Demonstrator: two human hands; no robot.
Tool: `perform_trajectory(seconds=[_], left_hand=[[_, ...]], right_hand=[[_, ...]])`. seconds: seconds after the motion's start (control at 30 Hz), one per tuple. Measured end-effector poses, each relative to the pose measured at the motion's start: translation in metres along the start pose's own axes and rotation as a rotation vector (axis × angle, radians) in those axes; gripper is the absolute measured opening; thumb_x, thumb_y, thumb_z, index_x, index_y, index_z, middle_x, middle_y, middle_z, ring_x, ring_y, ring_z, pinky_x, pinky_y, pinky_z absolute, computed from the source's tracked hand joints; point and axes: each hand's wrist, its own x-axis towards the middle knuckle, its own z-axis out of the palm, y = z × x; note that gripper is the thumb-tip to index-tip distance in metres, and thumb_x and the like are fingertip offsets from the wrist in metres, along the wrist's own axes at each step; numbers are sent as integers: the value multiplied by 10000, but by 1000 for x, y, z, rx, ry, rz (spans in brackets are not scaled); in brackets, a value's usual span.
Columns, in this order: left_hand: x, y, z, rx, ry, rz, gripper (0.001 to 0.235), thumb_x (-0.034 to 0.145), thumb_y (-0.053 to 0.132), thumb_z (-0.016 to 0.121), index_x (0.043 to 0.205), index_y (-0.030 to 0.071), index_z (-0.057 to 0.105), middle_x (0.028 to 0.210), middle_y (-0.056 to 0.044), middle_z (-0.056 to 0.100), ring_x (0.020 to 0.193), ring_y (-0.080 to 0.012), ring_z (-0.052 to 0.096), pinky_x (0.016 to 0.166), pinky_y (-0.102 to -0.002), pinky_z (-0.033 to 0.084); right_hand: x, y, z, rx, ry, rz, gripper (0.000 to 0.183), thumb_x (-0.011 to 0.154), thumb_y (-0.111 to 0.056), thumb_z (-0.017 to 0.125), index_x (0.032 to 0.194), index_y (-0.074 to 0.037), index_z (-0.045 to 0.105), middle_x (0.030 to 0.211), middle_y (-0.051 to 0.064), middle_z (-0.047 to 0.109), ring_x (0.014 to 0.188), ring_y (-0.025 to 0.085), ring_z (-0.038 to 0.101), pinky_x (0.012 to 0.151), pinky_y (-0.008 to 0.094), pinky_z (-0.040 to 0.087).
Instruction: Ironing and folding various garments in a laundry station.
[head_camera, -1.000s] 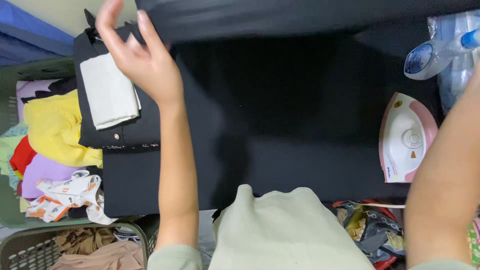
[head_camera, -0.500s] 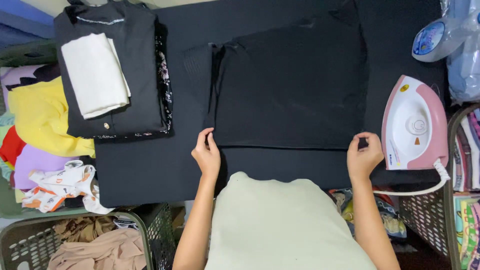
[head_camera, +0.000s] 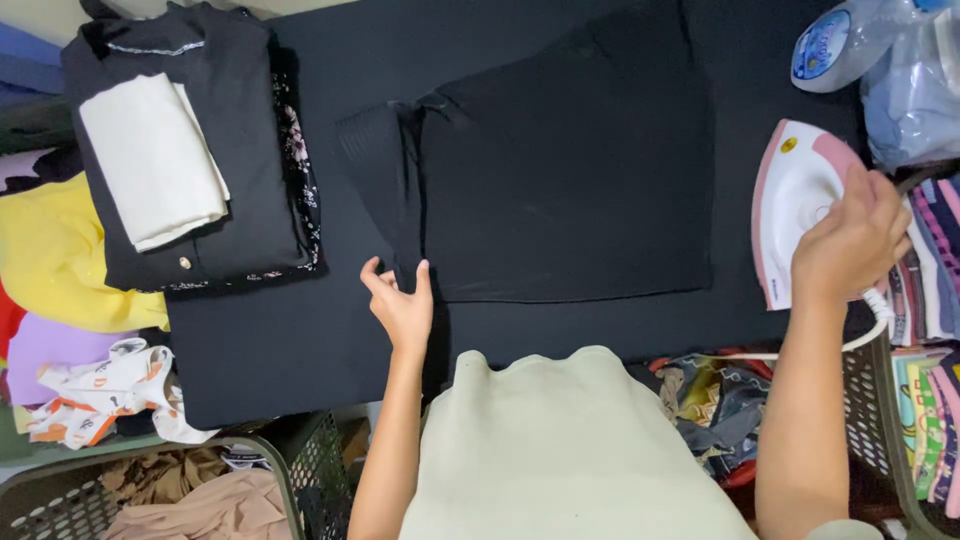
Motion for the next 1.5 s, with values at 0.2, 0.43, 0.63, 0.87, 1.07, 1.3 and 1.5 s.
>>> perform_trajectory(seconds=[0.2,0.43,0.63,0.87,1.07,1.3,1.5], left_hand=[[33,-18,27,-25,64,-62,749,851,347,863,1345,-41,454,924,-156,714,874,-279,704,857,-395,542],[56,-30,44,-1,59,-190,473,934,342,771,1128,-61,617,935,-229,679,889,-335,673,865,-406,546],[28,-63,20,-268,37,-123,359,1006,262,633,1176,-55,633,1068,-189,738,980,-288,713,872,-405,528],[45,-8,-12,34,-34,-274,434,958,331,660,1171,-32,555,783,-197,646,704,-349,660,711,-437,539],[139,-22,23,-162,182,-32,568,948,400,725,1189,-17,424,847,-155,658,811,-307,660,793,-446,510],[187,15,23,61,-19,-310,609,885,523,772,1052,-62,740,1103,-263,760,1039,-327,735,963,-392,539],[194,-37,34,-26,214,-95,677,924,431,782,1237,-147,618,1253,-302,679,1190,-343,658,1036,-398,478]], right_hand=[[-15,-29,23,-15,29,38,200,977,-69,616,1170,-65,668,1312,157,604,1243,339,550,1070,505,382],[-77,-127,40,118,-171,59,442,1030,-432,707,902,-14,643,923,220,641,870,445,623,733,540,475],[-78,-64,45,260,-380,147,553,1028,-445,760,874,73,642,753,267,633,757,473,646,717,537,520],[-45,-58,65,396,-473,323,554,856,-444,871,1115,7,679,822,156,712,752,338,697,703,438,541],[79,-70,174,521,-299,245,494,940,-405,901,1122,16,719,927,151,728,842,267,711,779,394,559],[221,-125,261,660,-402,361,468,842,-371,932,1063,-9,733,990,156,770,878,212,734,817,356,574],[236,-82,300,796,-521,320,475,801,-153,996,911,-3,559,942,22,598,850,133,559,693,336,463]])
